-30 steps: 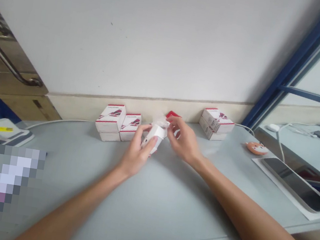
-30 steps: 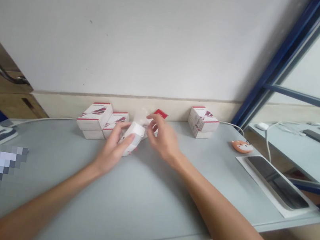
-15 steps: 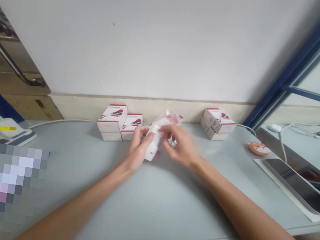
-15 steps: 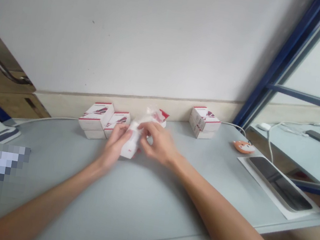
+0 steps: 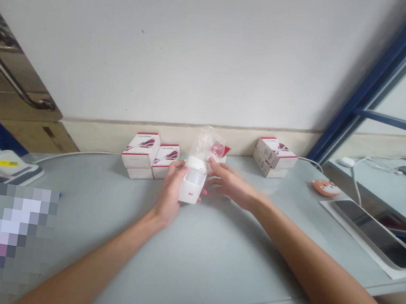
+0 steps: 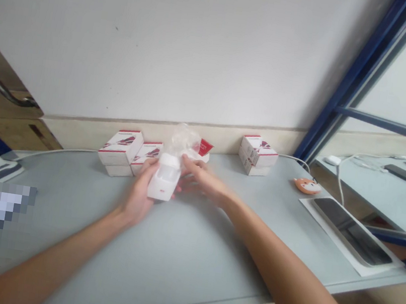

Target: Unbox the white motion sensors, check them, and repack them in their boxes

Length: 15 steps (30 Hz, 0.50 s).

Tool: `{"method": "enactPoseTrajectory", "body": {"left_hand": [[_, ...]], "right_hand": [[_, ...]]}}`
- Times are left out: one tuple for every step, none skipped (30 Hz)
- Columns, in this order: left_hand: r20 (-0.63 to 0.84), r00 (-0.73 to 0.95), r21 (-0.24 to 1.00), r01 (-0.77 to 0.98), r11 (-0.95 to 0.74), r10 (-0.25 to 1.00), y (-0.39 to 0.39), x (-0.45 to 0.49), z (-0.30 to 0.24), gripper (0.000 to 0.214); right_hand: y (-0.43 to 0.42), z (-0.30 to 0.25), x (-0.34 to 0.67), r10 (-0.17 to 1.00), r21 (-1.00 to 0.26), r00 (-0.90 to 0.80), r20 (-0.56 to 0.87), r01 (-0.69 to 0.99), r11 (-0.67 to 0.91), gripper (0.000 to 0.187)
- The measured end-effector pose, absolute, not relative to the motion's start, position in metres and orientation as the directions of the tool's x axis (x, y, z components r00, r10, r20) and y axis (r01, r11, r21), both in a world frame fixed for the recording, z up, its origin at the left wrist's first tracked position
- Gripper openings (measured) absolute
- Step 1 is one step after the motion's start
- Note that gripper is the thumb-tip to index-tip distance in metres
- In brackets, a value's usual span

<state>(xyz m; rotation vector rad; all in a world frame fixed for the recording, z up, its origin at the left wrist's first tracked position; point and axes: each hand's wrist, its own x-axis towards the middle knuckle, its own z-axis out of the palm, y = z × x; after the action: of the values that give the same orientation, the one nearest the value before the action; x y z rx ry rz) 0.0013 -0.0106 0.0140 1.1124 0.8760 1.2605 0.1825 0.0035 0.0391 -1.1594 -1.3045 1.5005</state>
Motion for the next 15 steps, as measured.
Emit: {"method": "enactPoseTrajectory", "body": {"left_hand": [[0.075, 0.146, 0.962, -0.271, -0.033, 0.986, -0.011, 0.002, 0.012, 0.042], [0.07, 0.156, 0.964, -0.266, -0.027, 0.985, -0.011, 0.002, 0.009, 0.042], [0.069, 0.161, 0.966, -0.257, -0.025, 0.985, -0.011, 0.002, 0.006, 0.042], [0.08, 0.158, 0.969, -0.243, -0.039, 0.984, -0.01, 0.003, 0.003, 0.041], [0.109, 0.15, 0.972, -0.222, -0.074, 0.983, -0.009, 0.003, 0.0, 0.04], [0.154, 0.143, 0.972, -0.198, -0.124, 0.978, -0.008, 0.003, -0.002, 0.039], [0.207, 0.147, 0.967, -0.177, -0.181, 0.967, -0.006, 0.003, -0.004, 0.039], [0.256, 0.167, 0.96, -0.162, -0.23, 0.952, -0.004, 0.003, -0.006, 0.04], [0.294, 0.2, 0.951, -0.156, -0.265, 0.935, -0.001, 0.003, -0.008, 0.042], [0.317, 0.238, 0.945, -0.161, -0.285, 0.918, 0.001, 0.002, -0.01, 0.044], [0.33, 0.272, 0.941, -0.171, -0.292, 0.904, 0.004, 0.001, -0.011, 0.046], [0.337, 0.294, 0.939, -0.179, -0.294, 0.895, 0.007, 0.0, -0.013, 0.048], [0.34, 0.31, 0.938, -0.182, -0.295, 0.888, 0.008, -0.001, -0.013, 0.05], [0.34, 0.321, 0.938, -0.182, -0.295, 0.884, 0.008, -0.002, -0.013, 0.051], [0.341, 0.326, 0.938, -0.182, -0.296, 0.882, 0.008, -0.003, -0.012, 0.052]], "right_hand": [[0.003, 0.038, 0.183, 0.944, -0.993, -0.317, -0.095, -0.038, -0.113, 0.052], [0.004, 0.036, 0.184, 0.93, -0.996, -0.365, -0.054, -0.047, -0.076, 0.052], [0.005, 0.034, 0.185, 0.92, -0.998, -0.392, -0.013, -0.044, -0.033, 0.051], [0.007, 0.032, 0.186, 0.916, -0.999, -0.401, 0.025, -0.038, 0.011, 0.05], [0.009, 0.031, 0.189, 0.914, -0.998, -0.401, 0.059, -0.031, 0.051, 0.05], [0.011, 0.03, 0.193, 0.913, -0.996, -0.399, 0.087, -0.02, 0.086, 0.049], [0.013, 0.03, 0.197, 0.912, -0.993, -0.395, 0.109, -0.002, 0.118, 0.049], [0.015, 0.031, 0.202, 0.911, -0.989, -0.392, 0.127, 0.022, 0.148, 0.049], [0.017, 0.033, 0.207, 0.907, -0.983, -0.396, 0.14, 0.051, 0.174, 0.049], [0.019, 0.034, 0.211, 0.902, -0.977, -0.405, 0.148, 0.082, 0.197, 0.049], [0.02, 0.036, 0.215, 0.897, -0.969, -0.413, 0.157, 0.11, 0.22, 0.049], [0.021, 0.038, 0.217, 0.893, -0.961, -0.418, 0.169, 0.131, 0.243, 0.05], [0.021, 0.039, 0.219, 0.889, -0.952, -0.418, 0.184, 0.148, 0.267, 0.05], [0.022, 0.04, 0.22, 0.886, -0.941, -0.417, 0.202, 0.167, 0.293, 0.05], [0.022, 0.041, 0.22, 0.883, -0.928, -0.415, 0.218, 0.193, 0.319, 0.049]]}}
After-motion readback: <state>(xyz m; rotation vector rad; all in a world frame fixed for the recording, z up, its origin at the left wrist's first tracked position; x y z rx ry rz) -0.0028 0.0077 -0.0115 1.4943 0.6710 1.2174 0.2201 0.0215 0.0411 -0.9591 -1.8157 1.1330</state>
